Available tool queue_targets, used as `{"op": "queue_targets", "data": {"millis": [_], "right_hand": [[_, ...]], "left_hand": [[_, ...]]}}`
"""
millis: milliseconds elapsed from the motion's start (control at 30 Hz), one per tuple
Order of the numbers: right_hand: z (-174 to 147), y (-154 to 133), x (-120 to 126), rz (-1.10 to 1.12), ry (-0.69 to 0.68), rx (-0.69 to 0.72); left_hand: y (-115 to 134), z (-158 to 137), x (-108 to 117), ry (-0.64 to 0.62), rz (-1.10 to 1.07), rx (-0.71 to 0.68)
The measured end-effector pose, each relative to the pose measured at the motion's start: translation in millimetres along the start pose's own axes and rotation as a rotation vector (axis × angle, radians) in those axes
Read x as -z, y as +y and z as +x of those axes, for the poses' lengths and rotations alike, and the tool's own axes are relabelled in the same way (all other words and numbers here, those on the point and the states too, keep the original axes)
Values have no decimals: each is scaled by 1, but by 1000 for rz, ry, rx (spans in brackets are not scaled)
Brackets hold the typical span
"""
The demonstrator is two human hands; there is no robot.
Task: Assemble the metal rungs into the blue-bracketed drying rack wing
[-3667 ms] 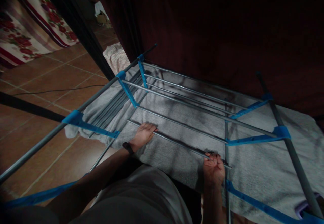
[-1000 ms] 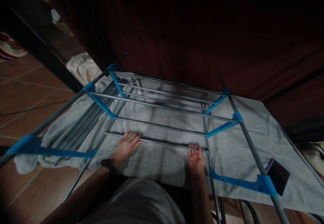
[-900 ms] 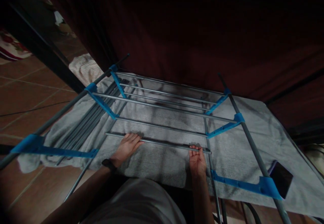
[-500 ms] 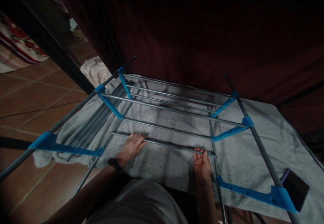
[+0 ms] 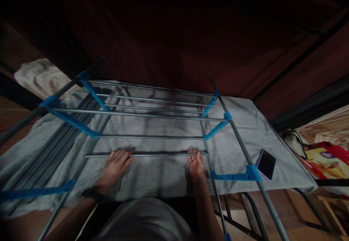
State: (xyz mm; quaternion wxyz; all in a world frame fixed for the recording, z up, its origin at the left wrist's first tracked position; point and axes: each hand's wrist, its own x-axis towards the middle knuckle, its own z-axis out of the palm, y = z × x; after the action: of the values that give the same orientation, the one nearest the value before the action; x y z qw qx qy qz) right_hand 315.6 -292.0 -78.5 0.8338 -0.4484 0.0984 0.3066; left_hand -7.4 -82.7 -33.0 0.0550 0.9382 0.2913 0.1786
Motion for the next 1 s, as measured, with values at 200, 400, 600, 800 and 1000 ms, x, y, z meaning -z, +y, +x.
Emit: {"op": "queue_targets", "data": {"millis": [200, 400, 600, 800, 1000], "right_hand": [[-1, 0, -2, 38, 28, -26], [1, 2, -1, 23, -15, 2], [-1, 1, 0, 3, -64, 8], [-4, -2, -4, 5, -29, -7], [-3, -2, -3, 8, -4, 7]], "left_hand": [[-2, 1, 1, -10, -10, 8], [-4, 1, 0, -9, -24, 23], [-7, 1, -2, 6, -27, 13], [-5, 2, 1, -5, -31, 9], [-2, 1, 2, -25, -36, 50]]}}
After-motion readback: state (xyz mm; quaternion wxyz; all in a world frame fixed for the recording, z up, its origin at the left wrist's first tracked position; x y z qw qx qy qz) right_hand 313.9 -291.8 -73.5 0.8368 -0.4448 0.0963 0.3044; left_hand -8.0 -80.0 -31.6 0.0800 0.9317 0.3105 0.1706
